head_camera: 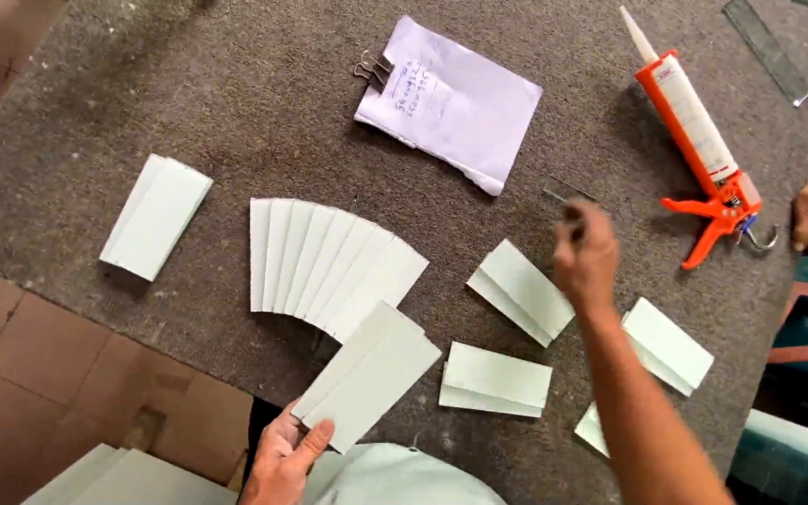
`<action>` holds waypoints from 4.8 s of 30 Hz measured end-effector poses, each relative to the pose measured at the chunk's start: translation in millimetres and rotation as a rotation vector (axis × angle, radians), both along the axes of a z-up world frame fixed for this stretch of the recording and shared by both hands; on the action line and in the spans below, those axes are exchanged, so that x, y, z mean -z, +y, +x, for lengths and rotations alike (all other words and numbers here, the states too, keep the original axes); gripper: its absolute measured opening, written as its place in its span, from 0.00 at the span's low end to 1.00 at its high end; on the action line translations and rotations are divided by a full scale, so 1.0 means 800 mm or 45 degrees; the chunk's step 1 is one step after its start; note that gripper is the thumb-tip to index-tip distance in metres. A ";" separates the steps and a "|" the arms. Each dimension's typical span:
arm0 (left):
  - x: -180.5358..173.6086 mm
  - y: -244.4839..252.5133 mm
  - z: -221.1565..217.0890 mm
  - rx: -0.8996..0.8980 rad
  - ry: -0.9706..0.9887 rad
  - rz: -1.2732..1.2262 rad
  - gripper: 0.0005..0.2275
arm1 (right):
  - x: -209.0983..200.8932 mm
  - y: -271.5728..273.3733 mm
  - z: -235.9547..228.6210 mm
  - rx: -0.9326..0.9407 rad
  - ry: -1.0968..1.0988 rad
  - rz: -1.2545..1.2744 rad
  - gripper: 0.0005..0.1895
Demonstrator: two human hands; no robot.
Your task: Measuring, marking, and arranging small glass pieces on a workshop table, followed by applying sealant using a caulking gun.
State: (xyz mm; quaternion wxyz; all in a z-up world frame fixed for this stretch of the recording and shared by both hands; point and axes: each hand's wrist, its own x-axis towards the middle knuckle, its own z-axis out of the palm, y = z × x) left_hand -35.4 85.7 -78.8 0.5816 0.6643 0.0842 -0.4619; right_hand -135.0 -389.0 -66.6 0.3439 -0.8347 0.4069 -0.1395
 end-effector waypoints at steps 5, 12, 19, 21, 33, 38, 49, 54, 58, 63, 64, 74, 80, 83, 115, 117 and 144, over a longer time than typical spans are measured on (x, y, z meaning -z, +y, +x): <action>0.042 -0.002 -0.026 -0.377 0.419 -0.238 0.28 | 0.086 -0.137 -0.018 -0.109 0.599 -0.580 0.32; 0.030 0.003 -0.017 -0.300 0.601 -0.259 0.30 | 0.064 -0.168 -0.002 -0.018 0.660 -0.361 0.16; -0.016 -0.038 -0.002 -0.360 0.427 -0.161 0.24 | 0.007 -0.091 -0.025 -0.187 0.359 -0.454 0.04; -0.015 -0.044 0.004 -0.389 0.424 -0.138 0.22 | -0.007 -0.025 -0.032 -0.322 0.028 -0.639 0.09; -0.001 -0.095 0.002 -0.425 0.319 -0.166 0.12 | 0.044 0.186 -0.055 -0.527 0.322 -0.518 0.05; -0.006 -0.102 0.001 -0.424 0.286 -0.127 0.09 | 0.065 0.181 -0.046 -0.558 0.386 -0.543 0.05; 0.017 -0.099 -0.003 -0.436 0.279 -0.125 0.10 | 0.063 0.185 -0.041 -0.591 0.256 -0.535 0.03; 0.007 -0.102 -0.002 -0.441 0.253 -0.123 0.10 | 0.064 0.183 -0.039 -0.593 0.271 -0.581 0.03; 0.002 -0.104 0.000 -0.487 0.273 -0.096 0.09 | 0.052 0.188 -0.036 -0.573 0.248 -0.550 0.04; -0.004 -0.107 -0.002 -0.484 0.289 -0.102 0.08 | 0.030 0.195 -0.037 -0.564 0.183 -0.528 0.05; -0.003 -0.106 -0.002 -0.486 0.289 -0.104 0.09 | 0.025 0.196 -0.037 -0.556 0.133 -0.504 0.07; -0.002 -0.108 0.000 -0.528 0.325 -0.070 0.11 | 0.023 0.186 -0.048 -0.467 0.399 -0.477 0.07; -0.003 -0.111 0.002 -0.502 0.323 -0.058 0.12 | 0.036 0.173 -0.052 -0.513 0.376 -0.436 0.05; 0.009 -0.110 0.000 -0.491 0.292 -0.065 0.12 | 0.019 0.179 -0.046 -0.537 0.209 -0.498 0.03; -0.017 -0.116 0.010 -0.454 0.353 -0.041 0.12 | 0.004 0.178 -0.033 -0.492 0.356 -0.349 0.05; -0.004 -0.112 0.006 -0.448 0.343 -0.037 0.11 | 0.006 0.174 -0.035 -0.482 0.404 -0.307 0.05; 0.000 -0.119 -0.007 -0.401 0.152 -0.194 0.07 | -0.013 0.190 -0.035 -0.440 0.229 -0.099 0.06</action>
